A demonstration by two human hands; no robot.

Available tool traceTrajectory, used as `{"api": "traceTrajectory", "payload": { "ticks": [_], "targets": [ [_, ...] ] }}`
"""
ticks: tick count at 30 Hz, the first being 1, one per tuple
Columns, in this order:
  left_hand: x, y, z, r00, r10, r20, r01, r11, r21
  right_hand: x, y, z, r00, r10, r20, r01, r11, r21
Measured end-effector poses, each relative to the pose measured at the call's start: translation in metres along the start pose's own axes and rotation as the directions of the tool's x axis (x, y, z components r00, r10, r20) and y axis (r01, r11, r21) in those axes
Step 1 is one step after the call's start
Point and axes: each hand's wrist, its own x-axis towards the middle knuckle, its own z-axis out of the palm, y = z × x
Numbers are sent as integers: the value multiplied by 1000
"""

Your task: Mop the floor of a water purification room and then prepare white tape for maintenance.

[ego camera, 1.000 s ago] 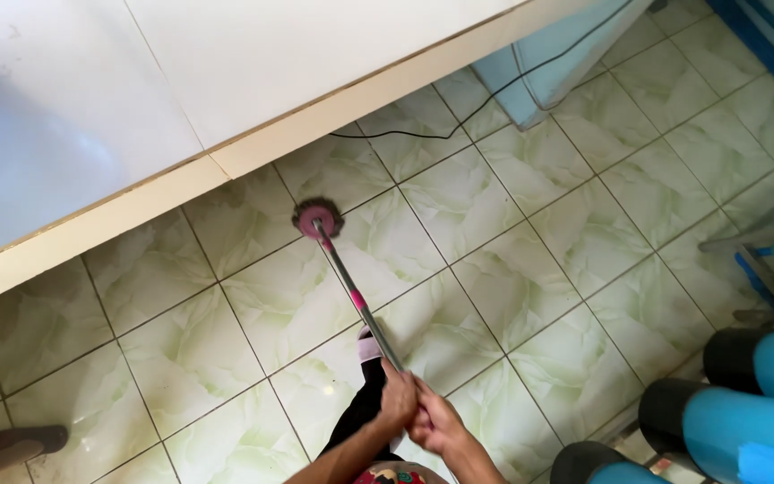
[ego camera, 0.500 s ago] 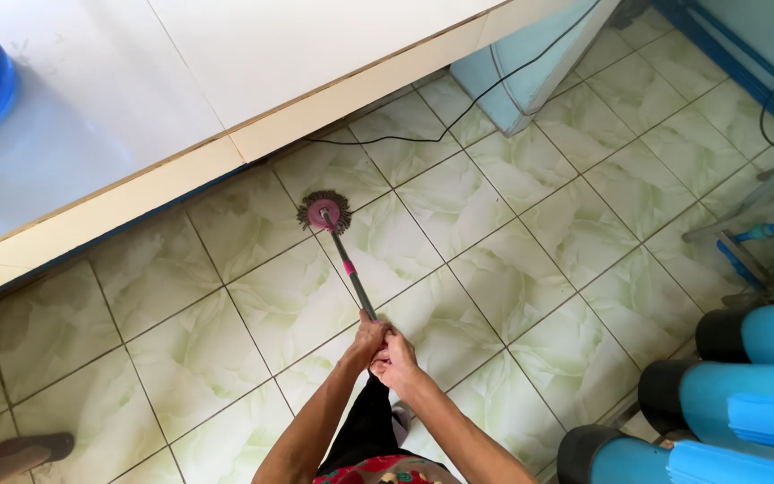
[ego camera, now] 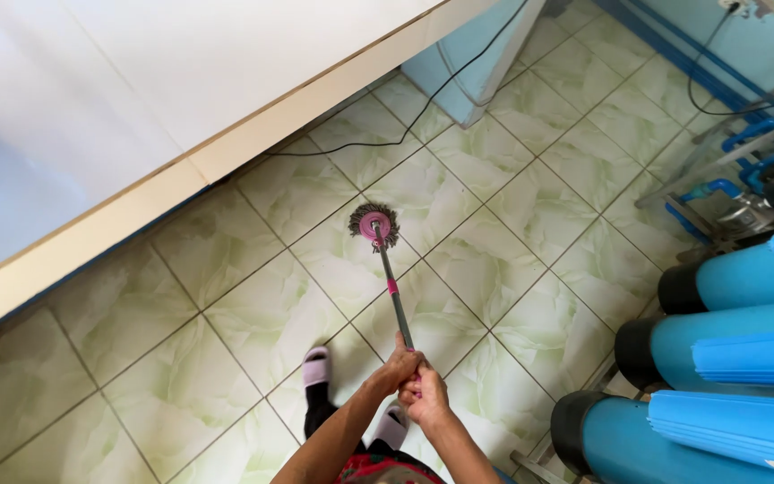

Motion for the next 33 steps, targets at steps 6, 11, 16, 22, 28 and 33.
{"api": "traceTrajectory", "payload": {
  "ticks": [6,11,16,22,28,33],
  "targets": [
    [99,28,-56,935,343,-89,-339,939,57,59,-31,93,990,-134,33,134,991,18],
    [51,108,-127,999,35,-26,-38,992,-119,116,-24,178,995,-75,-59,62,979,-197],
    [-3,84,-229,998,49,-40,-55,984,-168,55,63,220,995,-102,7,83,759,-646],
    [-126,78,-324,986,-141,-94,104,942,-320,10,108,280,996,-62,56,78,439,-895],
    [-169,134,-328,981,-129,-148,86,959,-269,99,165,287,978,79,195,17,894,-447],
    [-98,141,-320,965,-32,-261,-5,990,-141,157,138,305,989,-14,146,59,950,-307]
  ]
}}
